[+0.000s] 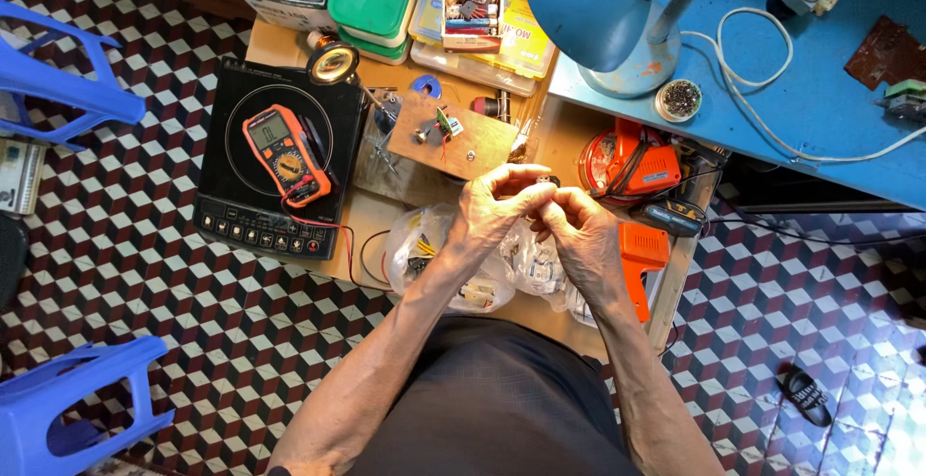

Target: The person sorts small electronic components from a plastic bag on a workbench. They repeatedly pick up items, inspect them under a desk lamp, and place them back into the bag. The workbench contains a multimeter, soldering iron, and various tools.

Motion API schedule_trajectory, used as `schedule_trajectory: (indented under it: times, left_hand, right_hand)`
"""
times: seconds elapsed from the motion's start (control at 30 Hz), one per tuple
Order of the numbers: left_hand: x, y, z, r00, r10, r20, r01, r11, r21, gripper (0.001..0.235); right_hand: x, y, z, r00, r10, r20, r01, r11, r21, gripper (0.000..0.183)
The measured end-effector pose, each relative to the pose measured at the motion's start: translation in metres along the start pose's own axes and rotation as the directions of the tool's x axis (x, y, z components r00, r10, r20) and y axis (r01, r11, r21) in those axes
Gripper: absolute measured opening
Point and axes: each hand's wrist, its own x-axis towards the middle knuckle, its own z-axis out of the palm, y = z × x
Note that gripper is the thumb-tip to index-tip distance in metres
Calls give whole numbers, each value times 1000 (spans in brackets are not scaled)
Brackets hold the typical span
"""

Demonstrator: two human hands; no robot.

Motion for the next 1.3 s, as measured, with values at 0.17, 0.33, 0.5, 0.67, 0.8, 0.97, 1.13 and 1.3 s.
schedule_trajectory:
  times: [0.17, 0.33, 0.5, 0.67, 0.8, 0.97, 1.13, 1.3]
  left_hand:
    - [-18, -4, 6, 995, -70, -73, 62, 992, -112, 30]
    - [-43, -13, 10, 984, -49, -173, 14, 979, -202, 25]
    - [-60, -27, -1, 972, -44, -230, -37, 940, -338, 22]
    - [-63, -35, -18, 985, -64, -161, -17, 890, -456, 22]
    - [-61, -35, -31, 988, -144, -50, 95, 839, -536, 23]
    - [-55, -25, -58, 972, -196, 131, 236, 787, -570, 25]
    - [-51, -22, -88, 940, -223, 257, 335, 737, -587, 25]
    - [-47, -22, -119, 907, -300, 296, 421, 681, -599, 25]
  right_hand:
    - [-11, 2, -4, 1000, 17, 11, -16, 1000, -8, 16]
    - [-16, 17, 1, 988, 138, 64, -151, 938, 311, 18]
    - [-18, 32, 15, 975, 167, 149, -222, 815, 536, 17]
    - [-21, 25, 26, 984, 148, 101, -177, 882, 437, 16]
    - [-30, 15, 35, 996, 91, 13, -90, 946, 312, 16]
    - [-39, 7, 61, 993, 6, -114, 13, 986, 165, 15]
    - [-41, 0, 96, 976, -59, -211, 88, 988, 128, 15]
    - [-38, -7, 133, 957, 12, -289, 37, 986, 163, 15]
